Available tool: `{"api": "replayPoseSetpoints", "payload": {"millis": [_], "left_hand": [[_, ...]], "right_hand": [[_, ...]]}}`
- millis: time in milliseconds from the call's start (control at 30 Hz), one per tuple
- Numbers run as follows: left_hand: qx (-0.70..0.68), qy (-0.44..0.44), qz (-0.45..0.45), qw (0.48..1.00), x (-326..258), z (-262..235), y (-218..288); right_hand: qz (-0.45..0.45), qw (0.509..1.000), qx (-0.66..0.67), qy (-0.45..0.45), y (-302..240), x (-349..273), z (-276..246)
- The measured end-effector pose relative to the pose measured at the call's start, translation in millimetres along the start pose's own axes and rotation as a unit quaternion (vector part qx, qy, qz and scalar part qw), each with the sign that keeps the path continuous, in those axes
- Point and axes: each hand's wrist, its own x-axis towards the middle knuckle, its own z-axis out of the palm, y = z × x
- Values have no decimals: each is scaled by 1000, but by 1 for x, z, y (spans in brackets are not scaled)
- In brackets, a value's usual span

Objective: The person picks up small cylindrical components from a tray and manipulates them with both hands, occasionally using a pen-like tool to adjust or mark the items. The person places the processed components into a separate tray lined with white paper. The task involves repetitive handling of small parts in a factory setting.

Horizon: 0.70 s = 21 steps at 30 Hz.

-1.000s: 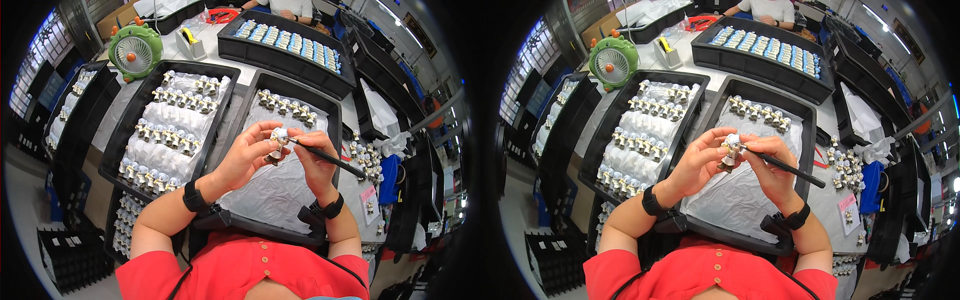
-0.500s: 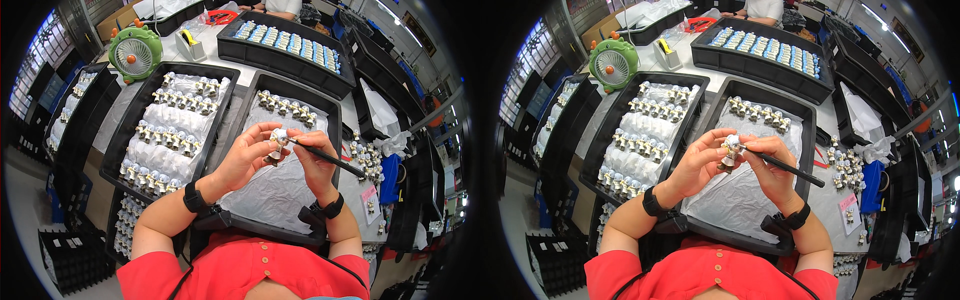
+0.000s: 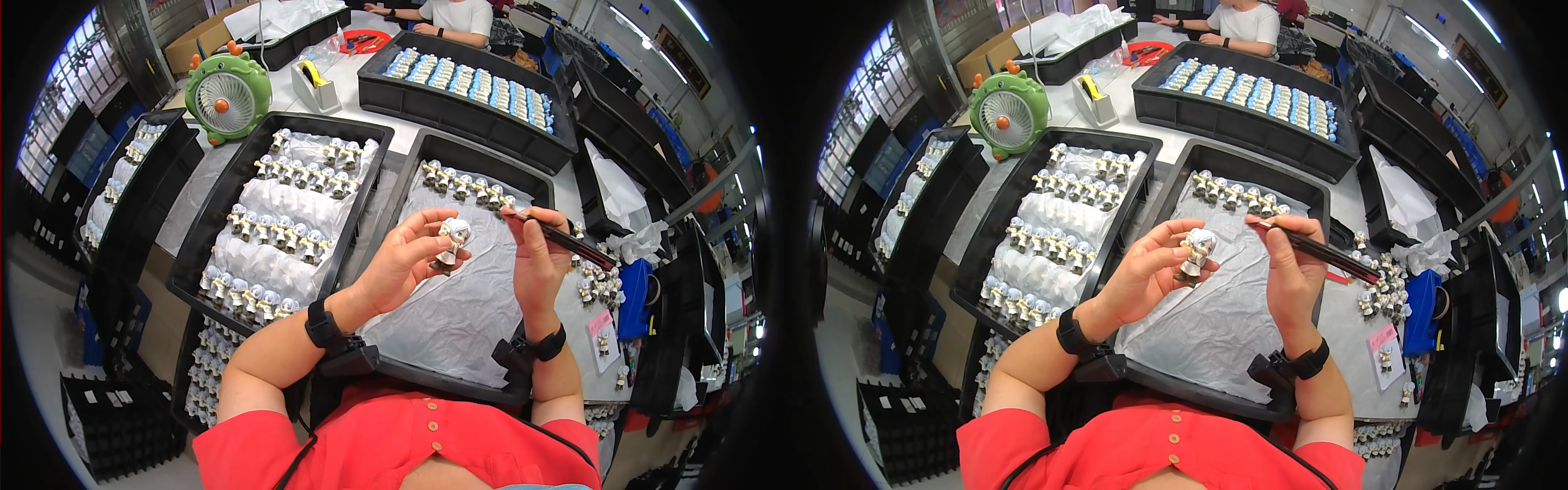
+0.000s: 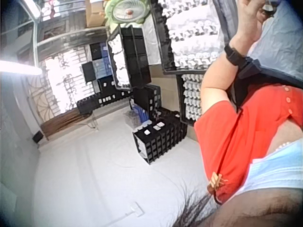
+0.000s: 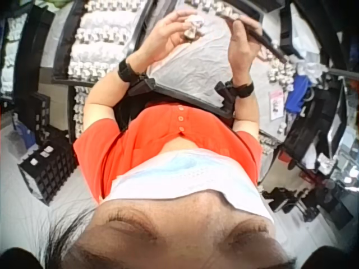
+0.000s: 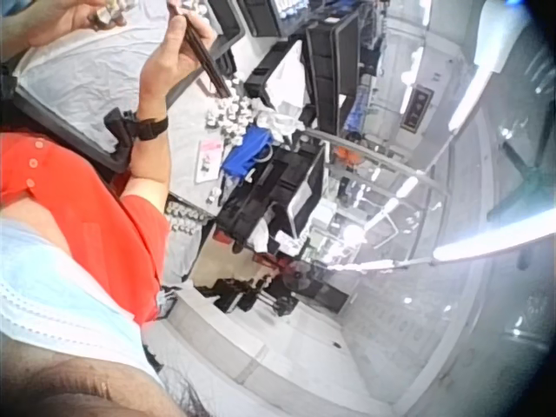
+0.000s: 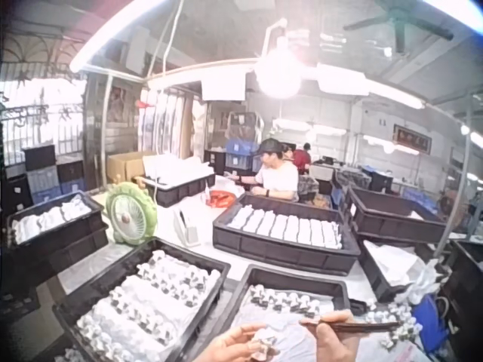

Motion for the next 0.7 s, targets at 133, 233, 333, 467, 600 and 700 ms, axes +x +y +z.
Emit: {"api": "replayPoseSetpoints", "payload": {"millis": [133,233,333,467,600,700], "left_hand": [[49,12,16,999,-1,2,-2],[47,7,13,999,-3,5,0],[35,1,9,999,-4,6,1],[7,-4,3,1000,-4,5,2],[3,-7,8,1000,-4,3,1],[47,8,23,999,-4,5,-2]], "right_hand": [[-29,994,-63,-81,-1,-10,14],[-95,976,-149,-125,0,-12,15],[-101,974,-165,-116,0,-14,16],[-113,968,-184,-126,2,-12,13],[-98,982,-138,-88,4,-17,16],[-147,952,-233,-136,-1,-14,15]]}}
